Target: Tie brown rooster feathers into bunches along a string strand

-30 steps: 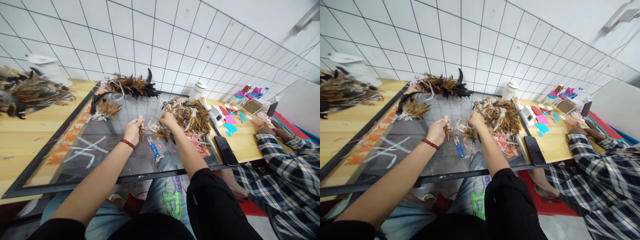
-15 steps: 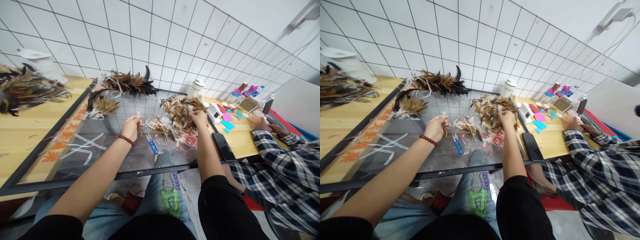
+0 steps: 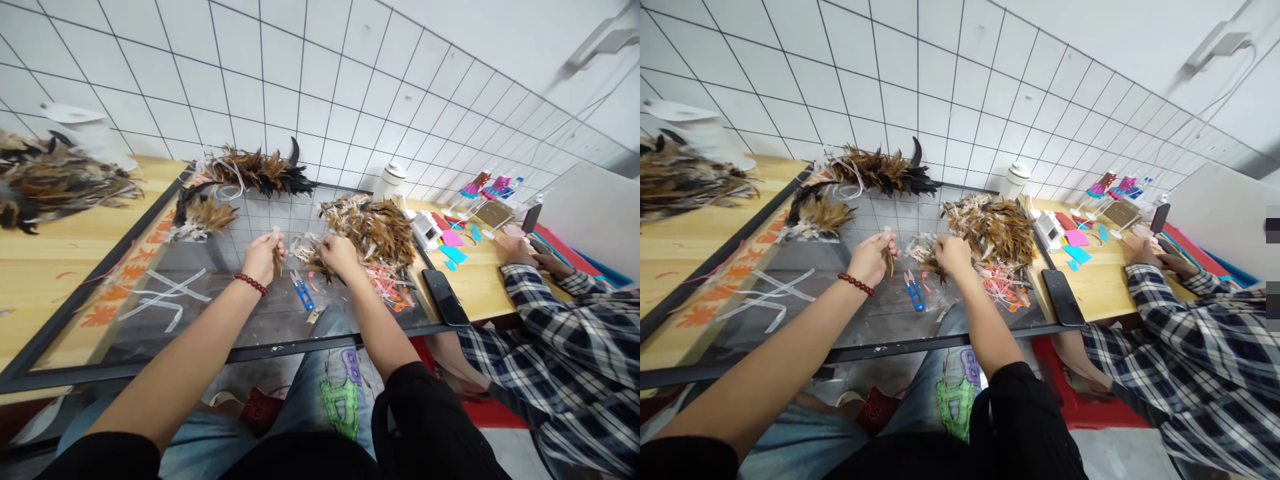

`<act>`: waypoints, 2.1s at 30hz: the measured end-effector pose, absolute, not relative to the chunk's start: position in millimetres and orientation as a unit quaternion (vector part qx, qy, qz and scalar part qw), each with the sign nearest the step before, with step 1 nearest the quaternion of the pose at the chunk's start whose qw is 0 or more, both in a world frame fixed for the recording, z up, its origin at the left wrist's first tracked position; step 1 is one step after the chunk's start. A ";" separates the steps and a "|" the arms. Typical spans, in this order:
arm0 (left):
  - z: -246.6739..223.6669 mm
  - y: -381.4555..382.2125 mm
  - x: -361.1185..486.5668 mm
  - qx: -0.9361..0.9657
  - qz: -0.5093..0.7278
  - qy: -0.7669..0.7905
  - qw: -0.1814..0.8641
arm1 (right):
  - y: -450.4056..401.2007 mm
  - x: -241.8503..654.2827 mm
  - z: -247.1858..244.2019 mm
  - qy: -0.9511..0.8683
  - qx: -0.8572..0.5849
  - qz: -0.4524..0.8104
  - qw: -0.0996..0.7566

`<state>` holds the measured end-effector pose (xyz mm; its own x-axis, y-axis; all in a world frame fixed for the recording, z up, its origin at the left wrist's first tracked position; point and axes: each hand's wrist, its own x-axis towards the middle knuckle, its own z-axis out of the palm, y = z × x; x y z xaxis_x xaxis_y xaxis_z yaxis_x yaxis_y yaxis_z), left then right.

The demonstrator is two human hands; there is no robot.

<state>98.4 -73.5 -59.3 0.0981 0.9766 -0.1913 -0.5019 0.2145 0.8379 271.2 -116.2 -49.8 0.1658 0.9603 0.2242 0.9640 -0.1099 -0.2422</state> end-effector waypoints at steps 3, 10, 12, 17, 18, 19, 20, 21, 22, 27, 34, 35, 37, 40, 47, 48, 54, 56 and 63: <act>-61.0 -72.8 98.8 0.306 0.545 0.389 0.677 | -123.0 284.7 -52.5 -0.644 -0.723 -0.034 0.247; -63.0 -72.7 99.2 0.313 0.553 0.392 0.665 | -131.3 279.9 -42.1 -0.662 -0.682 -0.074 0.303; -63.0 -73.7 99.5 0.314 0.551 0.392 0.667 | -132.2 268.6 -44.6 -0.684 -0.676 -0.067 0.265; -61.3 -77.7 99.9 0.320 0.527 0.389 0.685 | -134.6 246.2 -50.5 -0.695 -0.698 -0.038 0.167; -60.7 -78.5 99.8 0.319 0.521 0.389 0.690 | -134.8 244.1 -50.7 -0.695 -0.703 -0.031 0.149; -60.3 -79.2 99.8 0.317 0.516 0.389 0.694 | -134.8 242.9 -50.7 -0.694 -0.706 -0.026 0.137; -59.9 -79.9 99.8 0.318 0.513 0.387 0.697 | -134.7 242.6 -50.7 -0.694 -0.707 -0.025 0.134; -59.7 -80.5 99.8 0.321 0.511 0.383 0.699 | -134.5 243.0 -50.8 -0.693 -0.706 -0.024 0.143; -59.6 -81.2 99.8 0.327 0.509 0.378 0.701 | -134.1 243.8 -51.0 -0.692 -0.703 -0.024 0.162; -60.6 -83.8 101.5 0.343 0.503 0.364 0.705 | -131.7 247.9 -55.0 -0.669 -0.676 0.006 0.310; -60.4 -85.7 105.2 0.349 0.497 0.374 0.701 | -129.7 238.1 -60.3 -0.630 -0.643 0.096 0.425; -60.4 -85.9 105.4 0.352 0.496 0.369 0.703 | -130.2 236.7 -60.0 -0.635 -0.643 0.084 0.419; -60.7 -86.2 105.8 0.357 0.497 0.358 0.706 | -131.9 234.6 -58.6 -0.652 -0.640 0.055 0.404; -61.3 -87.6 107.0 0.365 0.499 0.343 0.707 | -135.3 232.0 -54.6 -0.681 -0.628 0.032 0.375; -58.7 -84.7 106.0 0.347 0.514 0.333 0.710 | -138.1 239.6 -45.6 -0.728 -0.633 -0.055 0.257; -57.4 -81.3 103.7 0.332 0.542 0.339 0.693 | -138.2 243.6 -44.0 -0.721 -0.645 -0.083 0.239; -47.3 -62.1 86.7 0.267 0.630 0.309 0.661 | -152.4 253.2 -23.4 -0.762 -0.613 -0.084 0.188; -45.4 -60.7 83.7 0.260 0.626 0.304 0.670 | -161.4 245.6 -17.4 -0.816 -0.564 -0.013 0.126; -49.0 -58.0 79.8 0.248 0.608 0.292 0.696 | -165.9 228.2 -21.7 -0.881 -0.461 0.072 0.080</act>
<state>79.8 -58.0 -49.0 0.0908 0.9903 -0.1052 -0.7013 0.1386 0.6992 228.2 -165.9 -21.7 -0.5619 0.8238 0.0750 0.8009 0.5645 -0.1999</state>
